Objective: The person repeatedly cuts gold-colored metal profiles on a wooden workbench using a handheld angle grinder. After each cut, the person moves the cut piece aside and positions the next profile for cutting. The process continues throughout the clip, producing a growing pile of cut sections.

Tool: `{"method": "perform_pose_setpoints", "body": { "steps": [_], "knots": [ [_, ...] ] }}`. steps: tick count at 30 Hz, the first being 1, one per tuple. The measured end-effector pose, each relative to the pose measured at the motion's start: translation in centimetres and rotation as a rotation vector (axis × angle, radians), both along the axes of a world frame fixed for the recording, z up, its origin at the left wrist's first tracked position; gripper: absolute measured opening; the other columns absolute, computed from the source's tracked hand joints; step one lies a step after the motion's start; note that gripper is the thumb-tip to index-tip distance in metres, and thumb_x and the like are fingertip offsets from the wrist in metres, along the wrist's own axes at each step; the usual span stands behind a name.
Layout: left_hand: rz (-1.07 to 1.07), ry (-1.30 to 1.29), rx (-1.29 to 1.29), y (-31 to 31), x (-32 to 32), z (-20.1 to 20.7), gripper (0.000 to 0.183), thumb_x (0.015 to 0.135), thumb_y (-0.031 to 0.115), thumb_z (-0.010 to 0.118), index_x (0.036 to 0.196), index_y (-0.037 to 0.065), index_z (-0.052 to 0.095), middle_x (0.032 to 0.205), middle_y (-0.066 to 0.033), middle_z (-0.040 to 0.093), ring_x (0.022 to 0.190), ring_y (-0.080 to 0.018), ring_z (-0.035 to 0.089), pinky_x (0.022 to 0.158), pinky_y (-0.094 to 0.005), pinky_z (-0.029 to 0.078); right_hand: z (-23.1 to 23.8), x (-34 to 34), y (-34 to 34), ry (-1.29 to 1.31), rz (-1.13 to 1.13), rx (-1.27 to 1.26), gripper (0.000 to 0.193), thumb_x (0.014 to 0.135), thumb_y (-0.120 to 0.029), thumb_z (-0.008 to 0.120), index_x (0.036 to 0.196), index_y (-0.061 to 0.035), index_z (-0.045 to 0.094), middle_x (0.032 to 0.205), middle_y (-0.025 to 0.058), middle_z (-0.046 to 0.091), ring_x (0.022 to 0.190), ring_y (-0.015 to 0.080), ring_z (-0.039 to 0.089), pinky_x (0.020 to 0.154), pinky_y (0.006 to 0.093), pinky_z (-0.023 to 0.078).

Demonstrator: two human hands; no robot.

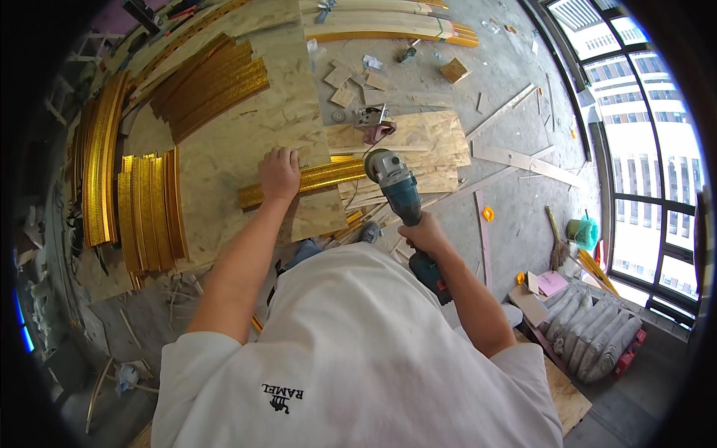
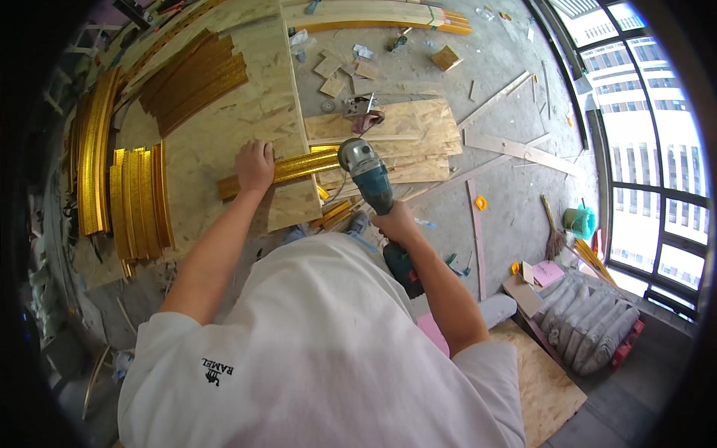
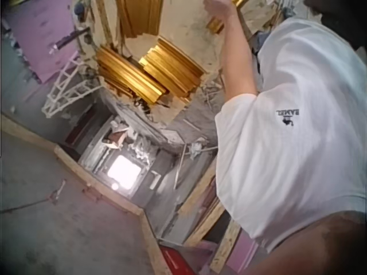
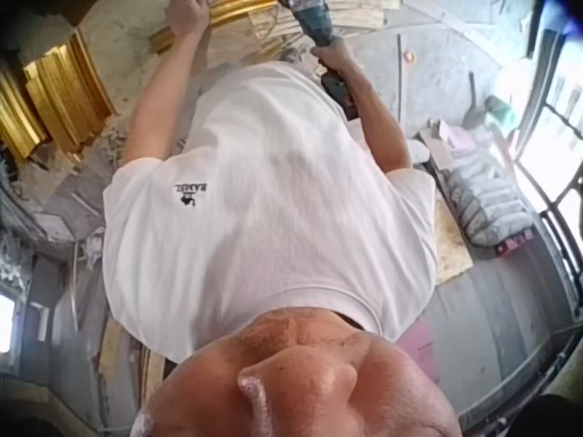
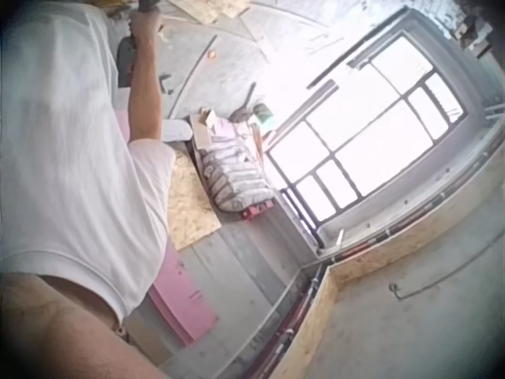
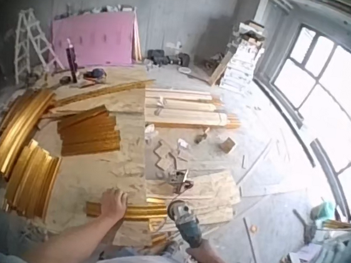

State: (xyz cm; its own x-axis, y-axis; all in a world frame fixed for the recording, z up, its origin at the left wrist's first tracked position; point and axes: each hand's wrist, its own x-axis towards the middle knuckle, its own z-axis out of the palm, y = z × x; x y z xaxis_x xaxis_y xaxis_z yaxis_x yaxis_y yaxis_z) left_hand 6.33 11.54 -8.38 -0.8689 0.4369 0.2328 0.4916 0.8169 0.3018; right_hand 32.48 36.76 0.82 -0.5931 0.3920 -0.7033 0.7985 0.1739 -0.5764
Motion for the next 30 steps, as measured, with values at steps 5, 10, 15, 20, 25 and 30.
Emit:
{"method": "perform_pose_setpoints", "body": {
  "steps": [5, 10, 15, 20, 25, 30],
  "knots": [
    [-0.002, 0.011, 0.010, 0.0, 0.0, 0.2, 0.020, 0.102, 0.028, 0.053, 0.102, 0.009, 0.060, 0.101, -0.0101, 0.059, 0.097, -0.0310, 0.057, 0.085, -0.0463, 0.046, 0.2, -0.4, 0.0, 0.015, 0.033, -0.014, 0.030, 0.074, -0.021, 0.073, 0.091, 0.0027, 0.066, 0.067, 0.0102, 0.066, 0.056, 0.0191, 0.065, 0.054, 0.0355, 0.052],
    [-0.035, 0.030, 0.019, 0.0, -0.1, -0.3, 0.019, 0.101, 0.027, 0.053, 0.103, 0.009, 0.060, 0.104, -0.0098, 0.058, 0.101, -0.0308, 0.055, 0.087, -0.0465, 0.045, 1.1, -0.5, -0.6, 0.004, 0.083, -0.009, 0.032, 0.074, -0.020, 0.073, 0.095, 0.0034, 0.067, 0.068, 0.0116, 0.067, 0.058, 0.0204, 0.067, 0.056, 0.0360, 0.054],
    [-0.055, 0.016, 0.022, -0.1, -0.1, -0.8, 0.021, 0.103, 0.028, 0.051, 0.102, 0.009, 0.060, 0.095, -0.0103, 0.060, 0.095, -0.0316, 0.057, 0.086, -0.0477, 0.045, 1.7, -0.6, -1.1, 0.001, 0.102, 0.018, 0.030, 0.075, -0.019, 0.075, 0.091, 0.0035, 0.064, 0.066, 0.0072, 0.064, 0.055, 0.0145, 0.063, 0.051, 0.0314, 0.051],
    [-0.101, -0.052, 0.132, -0.1, -0.2, -0.9, 0.023, 0.103, 0.029, 0.052, 0.096, 0.008, 0.058, 0.076, -0.0111, 0.058, 0.076, -0.0328, 0.058, 0.073, -0.0476, 0.048, 1.6, -1.0, -0.9, 0.020, 0.157, 0.052, 0.031, 0.074, -0.019, 0.075, 0.092, 0.0042, 0.065, 0.067, 0.0079, 0.066, 0.056, 0.0152, 0.064, 0.052, 0.0322, 0.052],
    [-0.136, -0.023, 0.164, -0.4, -0.1, -0.9, 0.022, 0.102, 0.026, 0.057, 0.089, 0.008, 0.056, 0.074, -0.0116, 0.057, 0.070, -0.0314, 0.057, 0.063, -0.0456, 0.047, 1.9, -1.5, -1.1, -0.010, 0.132, 0.032, 0.030, 0.074, -0.018, 0.074, 0.092, 0.0039, 0.065, 0.067, 0.0086, 0.066, 0.055, 0.0158, 0.064, 0.052, 0.0324, 0.052],
    [-0.182, 0.025, 0.226, -0.3, -0.1, -0.4, 0.018, 0.099, 0.023, 0.059, 0.088, 0.008, 0.056, 0.075, -0.0124, 0.057, 0.073, -0.0328, 0.057, 0.066, -0.0463, 0.047, 1.6, -1.6, -1.2, 0.017, 0.127, 0.050, 0.028, 0.075, -0.018, 0.074, 0.091, 0.0031, 0.065, 0.065, 0.0087, 0.065, 0.055, 0.0161, 0.064, 0.052, 0.0329, 0.052]
  ]
}}
